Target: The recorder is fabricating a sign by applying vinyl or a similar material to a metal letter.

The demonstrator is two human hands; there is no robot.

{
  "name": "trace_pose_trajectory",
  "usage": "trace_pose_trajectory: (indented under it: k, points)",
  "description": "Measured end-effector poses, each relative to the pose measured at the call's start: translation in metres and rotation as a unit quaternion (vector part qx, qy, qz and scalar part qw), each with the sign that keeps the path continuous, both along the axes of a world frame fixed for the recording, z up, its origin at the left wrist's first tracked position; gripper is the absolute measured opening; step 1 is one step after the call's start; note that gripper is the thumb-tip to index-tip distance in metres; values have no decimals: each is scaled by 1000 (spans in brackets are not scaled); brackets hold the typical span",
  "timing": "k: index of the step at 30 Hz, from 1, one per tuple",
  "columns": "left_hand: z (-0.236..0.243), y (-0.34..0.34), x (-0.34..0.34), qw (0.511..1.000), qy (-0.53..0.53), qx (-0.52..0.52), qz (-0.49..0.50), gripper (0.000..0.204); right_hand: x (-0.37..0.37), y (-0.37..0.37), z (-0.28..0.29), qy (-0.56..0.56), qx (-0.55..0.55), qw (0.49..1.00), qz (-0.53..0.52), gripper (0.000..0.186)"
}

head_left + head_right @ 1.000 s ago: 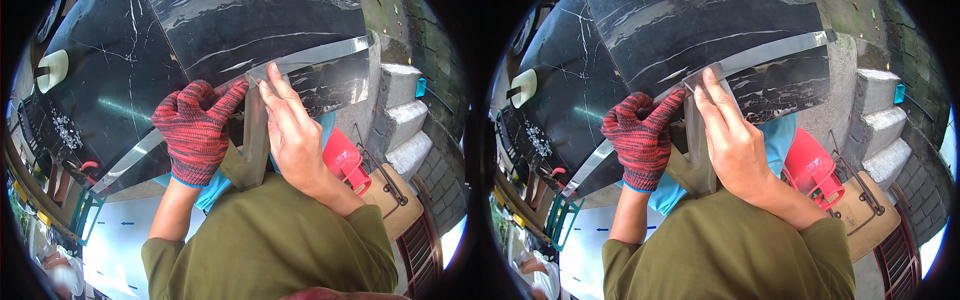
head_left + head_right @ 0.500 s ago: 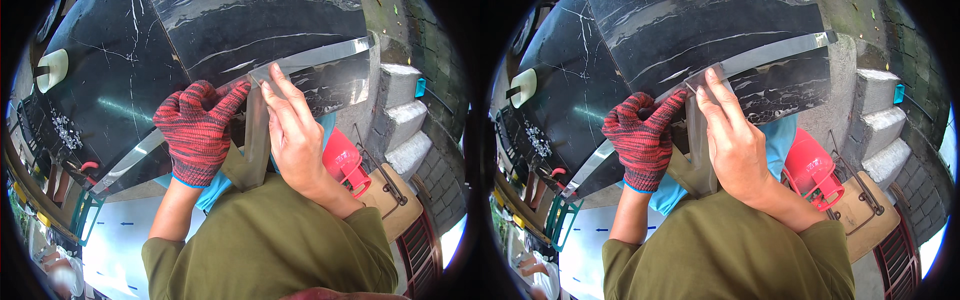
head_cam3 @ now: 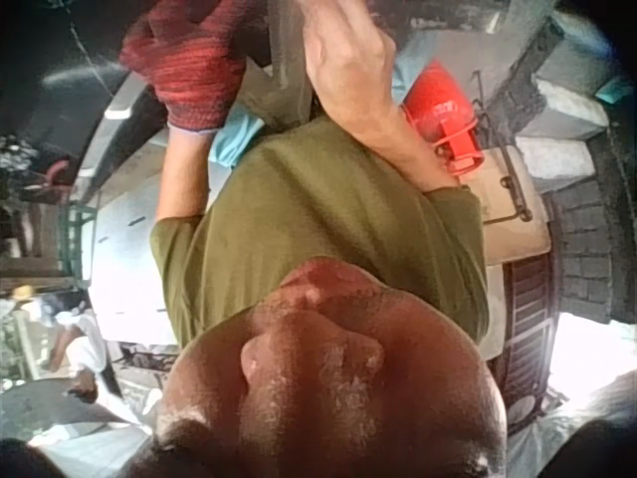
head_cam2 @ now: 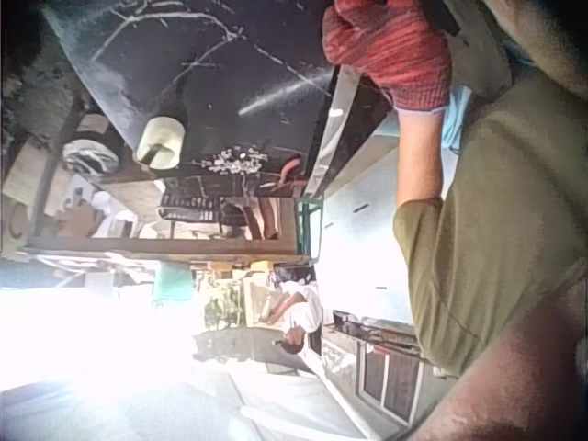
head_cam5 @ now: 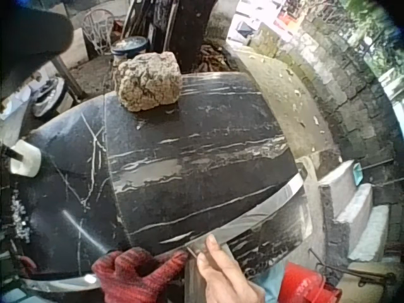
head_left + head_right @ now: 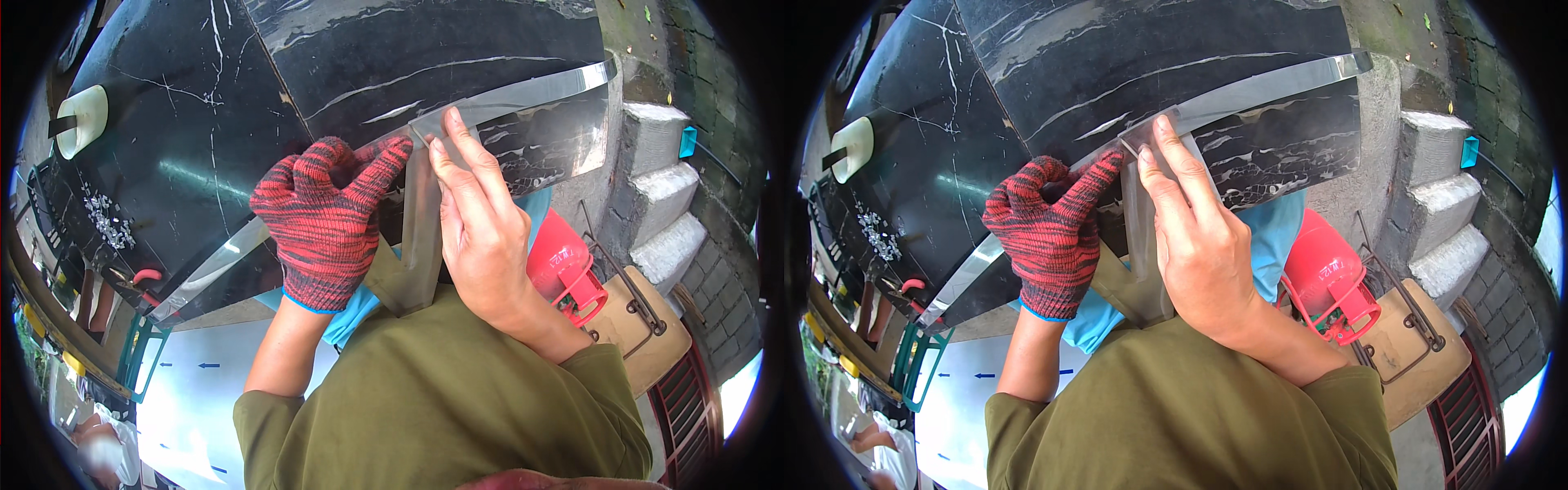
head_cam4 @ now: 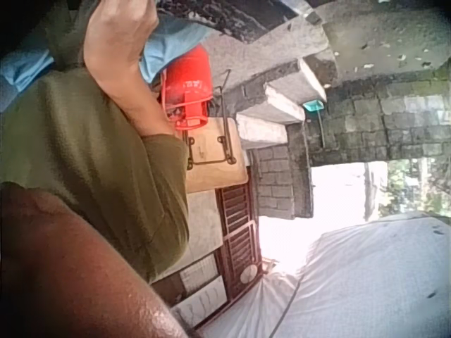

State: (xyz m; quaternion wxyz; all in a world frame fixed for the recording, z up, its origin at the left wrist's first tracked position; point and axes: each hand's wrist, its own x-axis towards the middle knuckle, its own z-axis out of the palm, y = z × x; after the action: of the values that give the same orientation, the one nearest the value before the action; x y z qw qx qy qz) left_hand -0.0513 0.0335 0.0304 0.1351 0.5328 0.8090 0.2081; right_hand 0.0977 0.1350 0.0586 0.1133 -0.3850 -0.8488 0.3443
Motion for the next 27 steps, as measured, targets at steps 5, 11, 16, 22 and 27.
trace_pose_trajectory:
  k: [5, 11, 16, 22, 27]
  points:
    - [-1, 1, -1, 1000, 2, 4, -6, 61, 0, -1, 0, -32, 45, 998, 13, 31]
    - [-1, 1, -2, 1000, 2, 9, -13, 61, -3, -3, 0, -34, 52, 998, 7, 28]
    - [-1, 1, -2, 1000, 0, 8, -15, 61, -3, -3, 1, -44, 45, 998, 5, 28]
    - [-3, 1, -1, 1000, 6, 15, -6, 60, -3, -2, 2, -48, 58, 997, 24, 31]
    - [0, 4, -2, 999, 30, 9, -11, 59, 1, -3, 6, -57, 39, 997, 33, 33]
